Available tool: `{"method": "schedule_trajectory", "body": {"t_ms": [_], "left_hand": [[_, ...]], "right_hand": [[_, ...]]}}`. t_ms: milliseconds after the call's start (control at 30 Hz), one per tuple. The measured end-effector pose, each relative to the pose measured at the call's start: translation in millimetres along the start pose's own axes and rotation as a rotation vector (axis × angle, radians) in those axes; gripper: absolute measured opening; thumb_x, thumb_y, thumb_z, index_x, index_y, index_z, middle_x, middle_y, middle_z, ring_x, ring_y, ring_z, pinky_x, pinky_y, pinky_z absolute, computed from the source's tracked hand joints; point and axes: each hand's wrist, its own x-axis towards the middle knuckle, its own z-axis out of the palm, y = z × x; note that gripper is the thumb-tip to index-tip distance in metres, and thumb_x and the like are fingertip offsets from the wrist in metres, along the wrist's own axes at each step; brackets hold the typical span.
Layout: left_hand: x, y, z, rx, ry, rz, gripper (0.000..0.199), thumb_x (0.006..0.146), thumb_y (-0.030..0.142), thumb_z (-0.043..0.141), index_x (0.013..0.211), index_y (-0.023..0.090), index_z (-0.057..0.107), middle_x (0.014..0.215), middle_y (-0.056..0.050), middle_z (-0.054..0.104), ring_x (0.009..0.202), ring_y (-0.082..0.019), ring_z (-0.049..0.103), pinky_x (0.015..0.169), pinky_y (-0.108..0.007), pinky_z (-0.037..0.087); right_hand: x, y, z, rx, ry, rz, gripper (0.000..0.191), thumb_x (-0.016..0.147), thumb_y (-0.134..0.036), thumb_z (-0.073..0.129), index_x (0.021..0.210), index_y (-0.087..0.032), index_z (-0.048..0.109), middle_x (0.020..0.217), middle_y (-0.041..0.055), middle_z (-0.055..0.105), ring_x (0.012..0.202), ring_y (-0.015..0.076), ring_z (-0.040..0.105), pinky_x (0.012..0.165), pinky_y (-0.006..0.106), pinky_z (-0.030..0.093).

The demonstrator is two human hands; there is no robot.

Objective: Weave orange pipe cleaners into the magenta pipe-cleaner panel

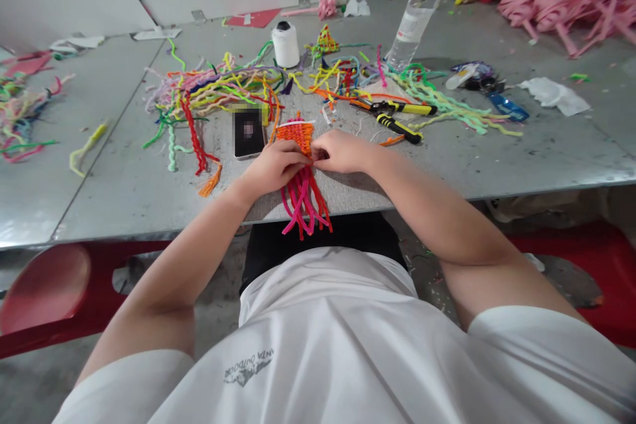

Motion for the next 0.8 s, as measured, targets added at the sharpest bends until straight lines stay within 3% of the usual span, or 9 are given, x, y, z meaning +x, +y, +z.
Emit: {"method": "schedule_trajectory", "body": {"t_ms": [67, 133, 200, 267, 333, 400, 500, 667, 800], "left_hand": [[-5.8, 3.4, -1.3, 0.067, -0.006, -0.042, 0.036, 0.106, 0.029, 0.051, 0.123, 0.024, 0.082, 0.124, -0.014, 0.069, 0.117, -0.029, 0.065, 0.102, -0.045, 0.049], [-11.7, 7.8, -4.0, 0.173, -0.036, -0.062, 0.041, 0.105, 0.028, 0.049, 0.132, 0.028, 0.080, 0.132, -0.016, 0.063, 0.125, -0.032, 0.061, 0.103, -0.049, 0.047], [-17.2, 11.1, -7.1, 0.253, -0.085, -0.063, 0.044, 0.106, 0.030, 0.047, 0.140, 0.032, 0.076, 0.139, -0.017, 0.057, 0.128, -0.036, 0.057, 0.104, -0.054, 0.045], [-21.7, 12.0, -9.9, 0.283, -0.117, -0.052, 0.046, 0.108, 0.041, 0.047, 0.146, 0.034, 0.071, 0.148, -0.018, 0.051, 0.129, -0.039, 0.053, 0.105, -0.059, 0.045], [-24.9, 10.7, -11.7, 0.276, -0.142, -0.039, 0.051, 0.109, 0.052, 0.046, 0.152, 0.033, 0.066, 0.157, -0.019, 0.045, 0.135, -0.043, 0.049, 0.109, -0.064, 0.043], [-26.8, 7.9, -12.2, 0.250, -0.168, -0.025, 0.057, 0.109, 0.058, 0.045, 0.156, 0.032, 0.062, 0.165, -0.020, 0.041, 0.143, -0.046, 0.044, 0.113, -0.069, 0.039], [-28.3, 4.2, -11.1, 0.207, -0.194, 0.004, 0.061, 0.108, 0.060, 0.046, 0.161, 0.030, 0.056, 0.171, -0.019, 0.038, 0.153, -0.046, 0.038, 0.120, -0.072, 0.033], [-28.7, 4.3, -9.2, 0.168, -0.200, 0.021, 0.063, 0.108, 0.058, 0.049, 0.166, 0.032, 0.048, 0.174, -0.015, 0.041, 0.158, -0.043, 0.039, 0.126, -0.070, 0.028], [-28.1, 5.3, -9.4, 0.151, -0.232, 0.024, 0.065, 0.110, 0.060, 0.044, 0.169, 0.032, 0.041, 0.176, -0.012, 0.038, 0.161, -0.036, 0.038, 0.132, -0.059, 0.025]], "right_hand": [[-4.4, 6.6, -11.7, 0.017, 0.016, -0.021, 0.005, 0.089, -0.023, 0.072, 0.087, -0.020, 0.069, 0.092, 0.0046, 0.075, 0.081, 0.0182, 0.064, 0.074, 0.031, 0.044], [-12.6, 22.0, -31.7, 0.052, 0.112, 0.016, 0.010, 0.092, -0.031, 0.072, 0.092, -0.021, 0.072, 0.096, 0.0047, 0.077, 0.086, 0.0207, 0.067, 0.077, 0.033, 0.048], [-24.4, 47.6, -56.0, 0.062, 0.270, 0.136, 0.020, 0.096, -0.040, 0.068, 0.102, -0.022, 0.074, 0.107, 0.0089, 0.078, 0.095, 0.0250, 0.070, 0.083, 0.037, 0.052], [-38.6, 80.3, -78.0, -0.026, 0.288, 0.341, 0.033, 0.095, -0.048, 0.069, 0.117, -0.023, 0.075, 0.119, 0.0133, 0.077, 0.101, 0.0296, 0.071, 0.088, 0.041, 0.055], [-53.9, 113.7, -91.7, -0.203, 0.264, 0.620, 0.067, 0.084, -0.065, 0.080, 0.135, -0.021, 0.071, 0.135, 0.0209, 0.072, 0.115, 0.0400, 0.069, 0.095, 0.050, 0.055], [-68.6, 140.9, -95.6, -0.256, 0.161, 0.765, 0.100, 0.075, -0.076, 0.083, 0.152, -0.017, 0.060, 0.150, 0.0262, 0.063, 0.127, 0.0477, 0.064, 0.100, 0.057, 0.053], [-85.8, 162.7, -89.2, -0.192, 0.123, 0.720, 0.104, 0.079, -0.081, 0.075, 0.160, -0.020, 0.053, 0.161, 0.0216, 0.056, 0.135, 0.0444, 0.061, 0.107, 0.054, 0.052], [-97.0, 163.2, -76.7, -0.322, 0.149, 0.645, 0.116, 0.068, -0.085, 0.081, 0.161, -0.023, 0.052, 0.165, 0.0220, 0.048, 0.146, 0.0499, 0.049, 0.113, 0.059, 0.049], [-99.5, 158.4, -76.4, -0.367, 0.206, 0.556, 0.102, 0.074, -0.069, 0.086, 0.156, -0.017, 0.055, 0.153, 0.0240, 0.058, 0.139, 0.0460, 0.056, 0.113, 0.053, 0.048]]}}
